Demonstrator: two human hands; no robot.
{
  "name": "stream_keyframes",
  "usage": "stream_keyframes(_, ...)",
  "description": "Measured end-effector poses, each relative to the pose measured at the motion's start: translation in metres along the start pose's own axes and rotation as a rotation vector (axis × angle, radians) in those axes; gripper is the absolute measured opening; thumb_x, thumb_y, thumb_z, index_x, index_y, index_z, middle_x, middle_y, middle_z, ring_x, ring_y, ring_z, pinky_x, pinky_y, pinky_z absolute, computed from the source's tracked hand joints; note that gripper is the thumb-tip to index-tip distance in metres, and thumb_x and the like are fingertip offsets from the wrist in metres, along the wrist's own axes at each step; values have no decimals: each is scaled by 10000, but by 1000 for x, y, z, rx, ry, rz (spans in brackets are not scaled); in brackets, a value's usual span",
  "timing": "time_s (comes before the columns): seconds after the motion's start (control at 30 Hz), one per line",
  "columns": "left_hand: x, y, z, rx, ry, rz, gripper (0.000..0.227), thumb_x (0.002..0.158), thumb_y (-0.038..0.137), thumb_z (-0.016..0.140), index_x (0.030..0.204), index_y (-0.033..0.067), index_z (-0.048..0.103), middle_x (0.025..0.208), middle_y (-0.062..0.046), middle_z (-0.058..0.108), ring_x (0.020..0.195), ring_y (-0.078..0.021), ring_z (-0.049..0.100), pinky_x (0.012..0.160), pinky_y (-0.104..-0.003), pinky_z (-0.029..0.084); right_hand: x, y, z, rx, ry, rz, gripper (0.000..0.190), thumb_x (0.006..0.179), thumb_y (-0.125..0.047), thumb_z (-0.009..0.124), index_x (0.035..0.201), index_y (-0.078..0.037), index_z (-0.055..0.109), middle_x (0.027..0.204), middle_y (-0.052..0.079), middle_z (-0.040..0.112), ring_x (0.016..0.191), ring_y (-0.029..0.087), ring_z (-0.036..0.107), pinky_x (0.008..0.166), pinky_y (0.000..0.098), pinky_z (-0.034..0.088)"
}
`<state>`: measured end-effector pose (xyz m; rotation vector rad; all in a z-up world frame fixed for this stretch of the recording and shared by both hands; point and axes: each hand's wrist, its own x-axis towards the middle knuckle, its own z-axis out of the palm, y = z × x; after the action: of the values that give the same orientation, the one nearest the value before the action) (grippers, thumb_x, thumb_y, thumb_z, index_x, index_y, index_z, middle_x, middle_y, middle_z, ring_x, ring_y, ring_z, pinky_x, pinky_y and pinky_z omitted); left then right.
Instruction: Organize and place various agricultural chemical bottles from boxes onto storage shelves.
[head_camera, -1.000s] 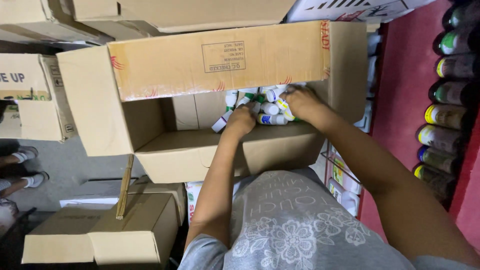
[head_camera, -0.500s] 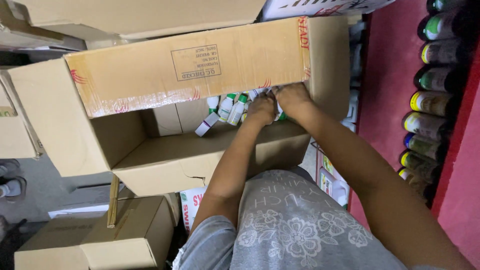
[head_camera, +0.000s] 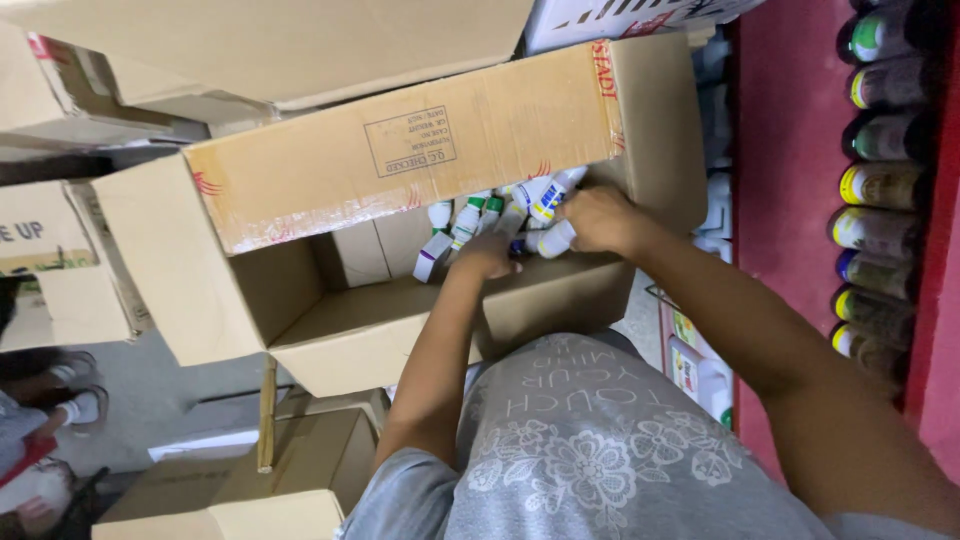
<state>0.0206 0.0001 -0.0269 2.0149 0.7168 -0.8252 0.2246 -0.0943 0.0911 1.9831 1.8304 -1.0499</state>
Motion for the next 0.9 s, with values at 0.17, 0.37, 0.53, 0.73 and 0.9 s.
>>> stream_keyframes(0.17, -82, 22, -34, -356, 158, 327, 904, 710, 239, 909, 1488, 105, 467, 1480, -169, 548, 1354, -319, 528, 1116, -388, 430, -52, -21, -41, 305, 140, -23, 490, 719, -342, 878, 1143, -130, 753, 1022, 132, 754, 936, 302, 726, 839, 424, 560)
stream_keyframes(0.37, -144, 76, -70, -686, 284, 739, 685, 881, 107, 774, 1487, 74, 456, 1297, -147, 618, 1164, -246, 593, 965, -359, 481, -134, -46, -77, 864, 452, 74, 476, 805, -331, 844, 1185, -79, 708, 921, 103, 764, 814, 156, 707, 722, 307, 564)
stream_keyframes(0.53, -199, 158, -101, -808, 68, 799, 469, 1024, 202, 628, 1452, 84, 476, 1074, -118, 684, 812, -158, 672, 642, -297, 528, -239, -66, -110, 832, 987, 112, 520, 838, -246, 855, 1294, -82, 666, 985, 86, 708, 830, 124, 639, 698, 285, 538)
stream_keyframes(0.73, -246, 258, -107, -933, -233, 1056, 486, 1060, 330, 514, 1479, 103, 425, 1140, -131, 708, 810, -192, 704, 655, -296, 554, -348, -61, -118, 1035, 1159, -319, 761, 810, -97, 842, 1483, -114, 487, 1133, 50, 704, 1041, 124, 671, 838, 285, 577)
stream_keyframes(0.9, -259, 358, -102, -846, -294, 1162, 521, 1066, 395, 486, 1475, 74, 443, 1159, -139, 706, 842, -202, 713, 686, -302, 565, -400, -10, -109, 1054, 1136, -450, 492, 862, -83, 832, 1305, -9, 632, 1195, 92, 731, 1075, 167, 704, 915, 331, 601)
